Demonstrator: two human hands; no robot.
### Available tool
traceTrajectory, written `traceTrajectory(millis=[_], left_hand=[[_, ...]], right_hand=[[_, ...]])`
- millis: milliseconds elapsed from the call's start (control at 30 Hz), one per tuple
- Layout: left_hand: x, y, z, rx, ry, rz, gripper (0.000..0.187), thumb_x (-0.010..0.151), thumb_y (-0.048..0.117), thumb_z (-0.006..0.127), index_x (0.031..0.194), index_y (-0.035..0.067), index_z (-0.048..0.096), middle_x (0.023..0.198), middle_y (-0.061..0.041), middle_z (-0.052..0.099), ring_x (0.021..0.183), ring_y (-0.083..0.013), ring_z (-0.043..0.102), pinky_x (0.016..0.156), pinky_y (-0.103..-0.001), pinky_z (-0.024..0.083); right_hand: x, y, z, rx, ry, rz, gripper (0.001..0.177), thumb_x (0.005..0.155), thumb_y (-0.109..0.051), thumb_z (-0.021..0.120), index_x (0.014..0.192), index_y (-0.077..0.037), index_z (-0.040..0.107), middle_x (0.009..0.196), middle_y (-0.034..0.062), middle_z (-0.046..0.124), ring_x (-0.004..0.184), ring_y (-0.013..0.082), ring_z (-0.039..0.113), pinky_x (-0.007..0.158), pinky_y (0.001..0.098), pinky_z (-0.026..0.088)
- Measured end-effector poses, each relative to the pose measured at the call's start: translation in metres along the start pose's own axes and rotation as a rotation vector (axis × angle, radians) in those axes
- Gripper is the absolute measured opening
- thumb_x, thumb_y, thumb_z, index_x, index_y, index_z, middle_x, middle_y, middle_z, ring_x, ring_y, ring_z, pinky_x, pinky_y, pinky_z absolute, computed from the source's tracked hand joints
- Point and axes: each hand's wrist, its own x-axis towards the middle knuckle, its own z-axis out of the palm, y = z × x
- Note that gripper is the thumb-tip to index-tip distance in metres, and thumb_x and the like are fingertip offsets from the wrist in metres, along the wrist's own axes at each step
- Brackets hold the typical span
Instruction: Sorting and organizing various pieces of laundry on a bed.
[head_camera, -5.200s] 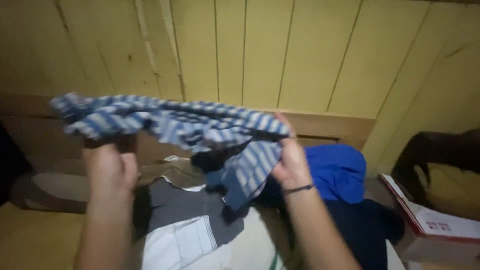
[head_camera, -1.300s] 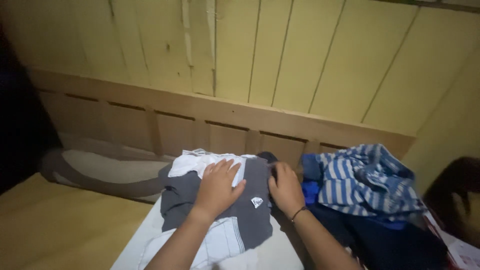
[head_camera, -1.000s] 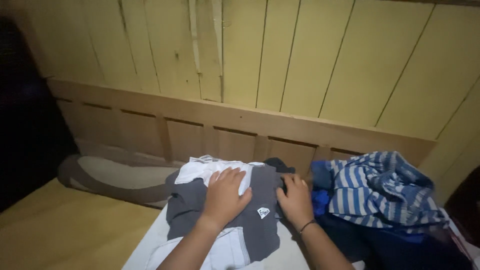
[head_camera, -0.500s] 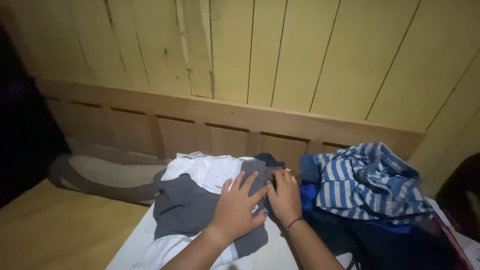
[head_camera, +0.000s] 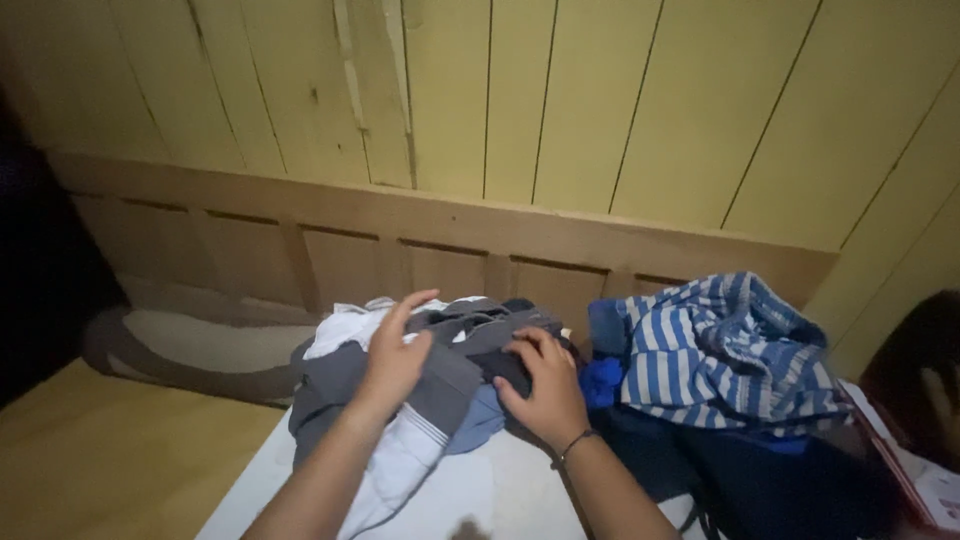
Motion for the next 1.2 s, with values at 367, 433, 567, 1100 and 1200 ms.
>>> traceTrajectory(millis=[367,433,567,1100,1200], left_hand=[[0.006,-0.018,-0.022,-0.122,0.083,0.072,0.030,0.080,-0.006,0.052,0.100,0.004,0.071,0.128,-0.012,0.070,0.127,-0.0261,0.063,0.111,-0.036,0.043],[0.006,-0.028,-0.029,-0.212,0.207,0.034,0.027,0.083,-0.006,0.051,0.099,0.004,0.070,0.128,-0.011,0.070,0.126,-0.0252,0.063,0.109,-0.034,0.046],[0.012,-0.045,-0.049,-0.354,0.327,-0.103,0.027,0.086,-0.005,0.049,0.101,0.005,0.069,0.131,-0.009,0.070,0.125,-0.0226,0.063,0.103,-0.032,0.048],[-0.008,0.008,-0.020,-0.040,-0.072,0.115,0.034,0.082,0.000,0.054,0.111,0.004,0.071,0.121,-0.011,0.069,0.118,-0.0253,0.065,0.101,-0.034,0.049],[-0.010,0.021,-0.013,0.123,-0.141,0.163,0.032,0.080,0.003,0.056,0.106,0.007,0.074,0.124,-0.011,0.068,0.123,-0.0276,0.062,0.106,-0.039,0.045]], right_hand=[[-0.003,0.009,0.012,0.066,0.030,0.087,0.022,0.089,-0.023,0.070,0.100,-0.005,0.075,0.124,0.0119,0.064,0.115,0.0332,0.061,0.098,0.0427,0.048],[-0.004,0.015,0.016,0.094,0.052,0.131,0.021,0.091,-0.021,0.069,0.100,-0.003,0.076,0.119,0.0135,0.065,0.109,0.0325,0.064,0.094,0.0395,0.049],[-0.002,0.018,0.015,0.249,0.164,0.181,0.022,0.095,-0.021,0.066,0.101,0.000,0.071,0.108,0.0139,0.067,0.101,0.0300,0.068,0.090,0.0352,0.052],[0.001,0.017,0.016,0.077,0.126,0.214,0.023,0.100,-0.022,0.060,0.105,-0.002,0.068,0.101,0.0190,0.070,0.099,0.0370,0.066,0.086,0.0426,0.051],[0.002,0.012,0.010,0.012,0.030,0.089,0.023,0.091,-0.022,0.067,0.102,-0.003,0.068,0.103,0.0191,0.070,0.101,0.0388,0.064,0.087,0.0451,0.050]])
